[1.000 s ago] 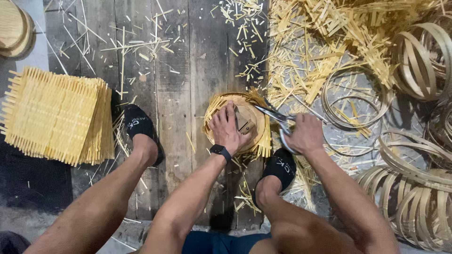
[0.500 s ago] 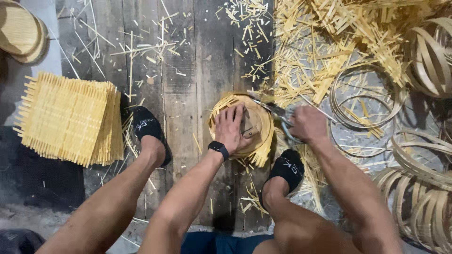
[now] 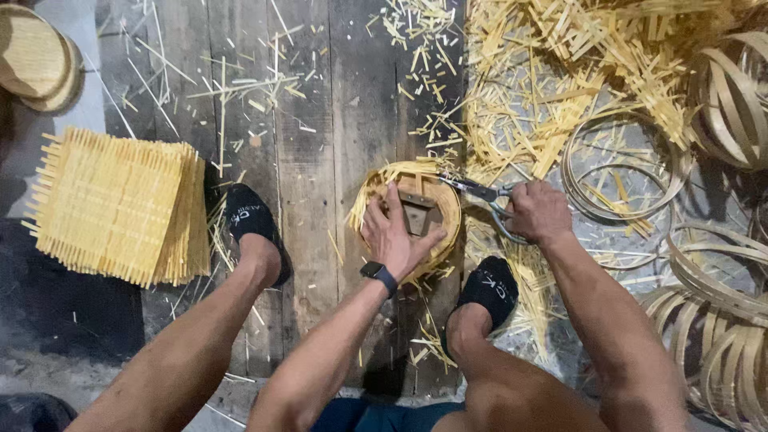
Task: The person sits on the floor assembling woven bamboo trays. They place a round woven bamboo mat into a bamboo rim, press it flat using a small wooden block, trim the protruding mat ends with scissors, and fit a bent bamboo strip around the edge, setting finished trays aside with a stack of completed ones.
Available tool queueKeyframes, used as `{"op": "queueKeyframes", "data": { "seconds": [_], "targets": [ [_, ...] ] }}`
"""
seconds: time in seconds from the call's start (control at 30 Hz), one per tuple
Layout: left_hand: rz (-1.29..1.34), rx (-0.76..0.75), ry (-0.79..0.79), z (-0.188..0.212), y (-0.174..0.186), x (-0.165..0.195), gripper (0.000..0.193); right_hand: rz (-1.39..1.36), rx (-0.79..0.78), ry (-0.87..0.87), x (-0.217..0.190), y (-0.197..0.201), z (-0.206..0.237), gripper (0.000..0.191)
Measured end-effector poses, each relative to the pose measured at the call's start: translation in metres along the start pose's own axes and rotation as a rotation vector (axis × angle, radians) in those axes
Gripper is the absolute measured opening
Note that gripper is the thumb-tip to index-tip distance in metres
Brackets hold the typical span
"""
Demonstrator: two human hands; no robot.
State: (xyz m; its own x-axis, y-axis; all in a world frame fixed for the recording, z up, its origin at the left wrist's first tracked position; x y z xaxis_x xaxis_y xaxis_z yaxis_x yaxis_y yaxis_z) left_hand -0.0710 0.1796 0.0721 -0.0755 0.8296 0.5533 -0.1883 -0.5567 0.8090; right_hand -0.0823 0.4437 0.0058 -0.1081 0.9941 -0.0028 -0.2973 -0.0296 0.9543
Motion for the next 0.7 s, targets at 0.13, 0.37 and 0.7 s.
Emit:
{"op": "queueKeyframes", "data": {
  "seconds": [0.13,0.37,0.7],
  "targets": [
    [-0.113,-0.04,-0.159,0.009,-0.022,0.011,0.125,0.106,0.011,-0.013,-0.003,0.008,-0.001,0.059],
    [-0.216,-0.182,-0.361,0.005,-0.027,0.01,0.127,0.091,-0.16,0.014,-0.002,0.012,-0.003,0.046],
    [-0.183,-0.293,-0.61,0.007,-0.006,0.02,0.127,0.035,-0.11,0.045,-0.008,-0.012,-0.014,0.035]
  ]
}}
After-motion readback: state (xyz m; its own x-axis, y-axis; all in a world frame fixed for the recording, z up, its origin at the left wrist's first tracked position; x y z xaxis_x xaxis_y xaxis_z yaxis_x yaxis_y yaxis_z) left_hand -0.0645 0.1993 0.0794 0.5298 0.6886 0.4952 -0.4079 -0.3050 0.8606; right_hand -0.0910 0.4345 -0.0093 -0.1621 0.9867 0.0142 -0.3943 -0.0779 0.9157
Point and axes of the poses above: each hand's wrist, its own z-axis away from the middle knuckle, its own y-axis out of the back of the hand, x = y × z, the point moved 10 cm from there along -z, towards the middle knuckle, and after that the axes turned 3 degrees about z, right-handed, at the moved point
